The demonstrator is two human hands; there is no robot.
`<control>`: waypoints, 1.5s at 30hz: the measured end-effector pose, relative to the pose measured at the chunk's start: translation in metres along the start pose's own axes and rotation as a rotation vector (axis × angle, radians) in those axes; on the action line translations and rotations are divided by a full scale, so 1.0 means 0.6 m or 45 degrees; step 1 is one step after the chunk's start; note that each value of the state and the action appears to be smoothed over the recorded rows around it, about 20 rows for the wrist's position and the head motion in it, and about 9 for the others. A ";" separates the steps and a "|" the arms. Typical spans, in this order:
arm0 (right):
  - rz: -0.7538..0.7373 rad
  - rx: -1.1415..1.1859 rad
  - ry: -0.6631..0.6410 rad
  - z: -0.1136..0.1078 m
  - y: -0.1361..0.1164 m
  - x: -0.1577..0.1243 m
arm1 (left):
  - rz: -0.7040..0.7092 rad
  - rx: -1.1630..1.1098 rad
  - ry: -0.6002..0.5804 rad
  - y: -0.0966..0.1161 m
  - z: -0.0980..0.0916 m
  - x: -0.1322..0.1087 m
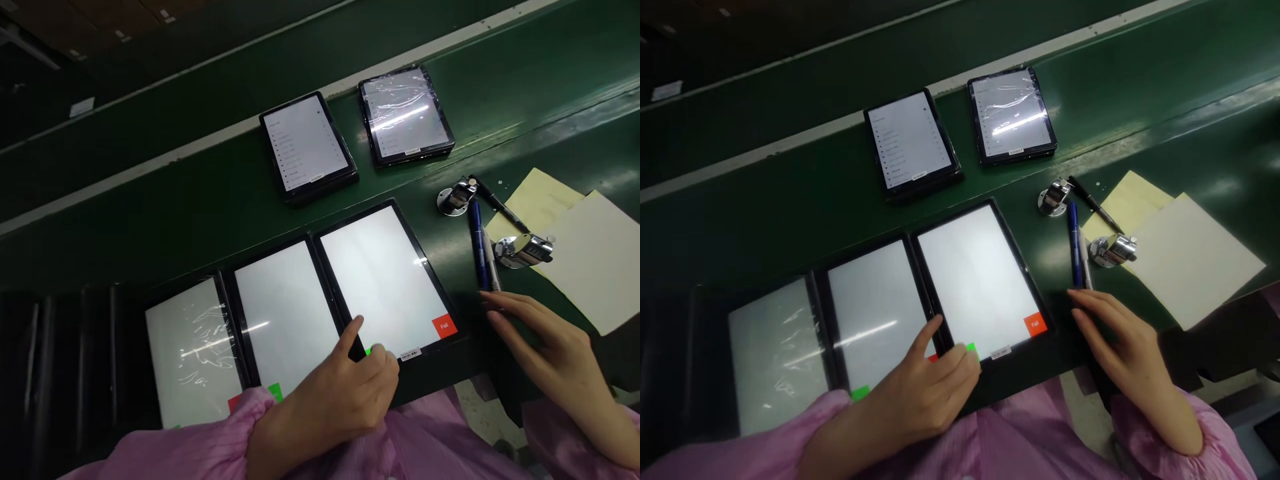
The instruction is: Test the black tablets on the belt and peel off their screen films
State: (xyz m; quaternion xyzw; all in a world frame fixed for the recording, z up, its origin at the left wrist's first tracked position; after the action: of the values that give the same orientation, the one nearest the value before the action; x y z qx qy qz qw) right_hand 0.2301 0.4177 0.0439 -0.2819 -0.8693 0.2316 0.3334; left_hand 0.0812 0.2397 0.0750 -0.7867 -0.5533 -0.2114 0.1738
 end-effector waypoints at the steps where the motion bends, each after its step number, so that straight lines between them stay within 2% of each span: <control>1: -0.001 0.015 -0.019 0.002 -0.001 -0.004 | 0.006 0.045 0.007 -0.025 -0.003 0.009; 3: 0.021 0.059 -0.108 0.011 -0.001 -0.014 | -0.049 0.188 0.028 -0.103 -0.010 0.032; 4: 0.027 0.084 -0.160 0.016 -0.003 -0.020 | -0.151 0.252 0.059 -0.155 -0.016 0.043; 5: 0.017 0.100 -0.207 0.022 -0.007 -0.027 | -0.359 0.265 0.033 -0.215 -0.017 0.050; 7: -0.064 0.061 -0.245 0.033 -0.019 -0.040 | -0.937 0.201 -0.047 -0.332 -0.010 0.041; 8: -0.126 0.002 -0.222 0.036 -0.027 -0.046 | -1.205 0.114 -0.119 -0.372 0.001 0.029; 10: -0.242 -0.148 -0.129 0.043 -0.042 -0.055 | -1.569 -0.121 -0.198 -0.408 0.029 0.009; 11: -0.282 -0.217 -0.074 0.046 -0.048 -0.059 | -1.644 -0.250 -0.221 -0.409 0.043 0.006; 13: -0.310 -0.293 0.023 0.051 -0.055 -0.065 | -1.650 -0.446 -0.217 -0.396 0.066 0.011; 16: -0.291 -0.307 0.110 0.055 -0.058 -0.070 | -1.623 -0.516 -0.190 -0.378 0.078 0.017; 23: -0.283 -0.274 0.164 0.052 -0.064 -0.070 | -1.620 -0.536 -0.092 -0.373 0.068 0.027; 28: -0.232 -0.225 0.139 0.045 -0.048 -0.068 | -1.666 -0.549 -0.120 -0.362 0.065 0.023; 31: -0.143 -0.048 -0.028 0.027 -0.032 -0.060 | -1.649 -0.548 -0.025 -0.370 0.033 0.020; 33: -0.030 0.000 -0.077 0.005 -0.020 -0.047 | -1.538 -0.526 0.114 -0.377 -0.010 0.022; 35: 0.115 0.005 -0.051 -0.014 -0.008 -0.028 | -1.390 -0.572 0.213 -0.370 -0.055 0.024; 37: 0.193 0.075 -0.055 -0.012 -0.003 -0.002 | -1.270 -0.719 0.249 -0.341 -0.087 0.022; 38: 0.189 0.134 -0.084 -0.001 -0.005 0.016 | -1.213 -0.824 0.236 -0.315 -0.093 0.020; 41: 0.153 0.315 -0.292 0.061 -0.011 0.080 | -0.973 -1.014 0.104 -0.203 -0.081 0.005; 43: 0.169 0.384 -0.480 0.108 -0.011 0.121 | -0.715 -0.746 0.009 -0.124 -0.060 -0.010; 45: 0.122 0.384 -0.614 0.144 -0.020 0.150 | -0.519 -0.582 -0.003 -0.069 -0.039 -0.027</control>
State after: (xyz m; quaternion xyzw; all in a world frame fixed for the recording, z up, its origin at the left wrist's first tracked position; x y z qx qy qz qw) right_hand 0.1089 0.4484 0.0338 -0.2065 -0.8649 0.4342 0.1440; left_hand 0.0341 0.2282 0.0880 -0.6786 -0.6379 -0.3600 -0.0545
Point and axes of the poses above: each hand's wrist, its own x-axis towards the middle knuckle, its own z-axis out of the palm, y = z × x, the point moved 7 cm from there along x, towards the middle knuckle, and after that the axes turned 14 degrees about y, right-handed, at the moved point
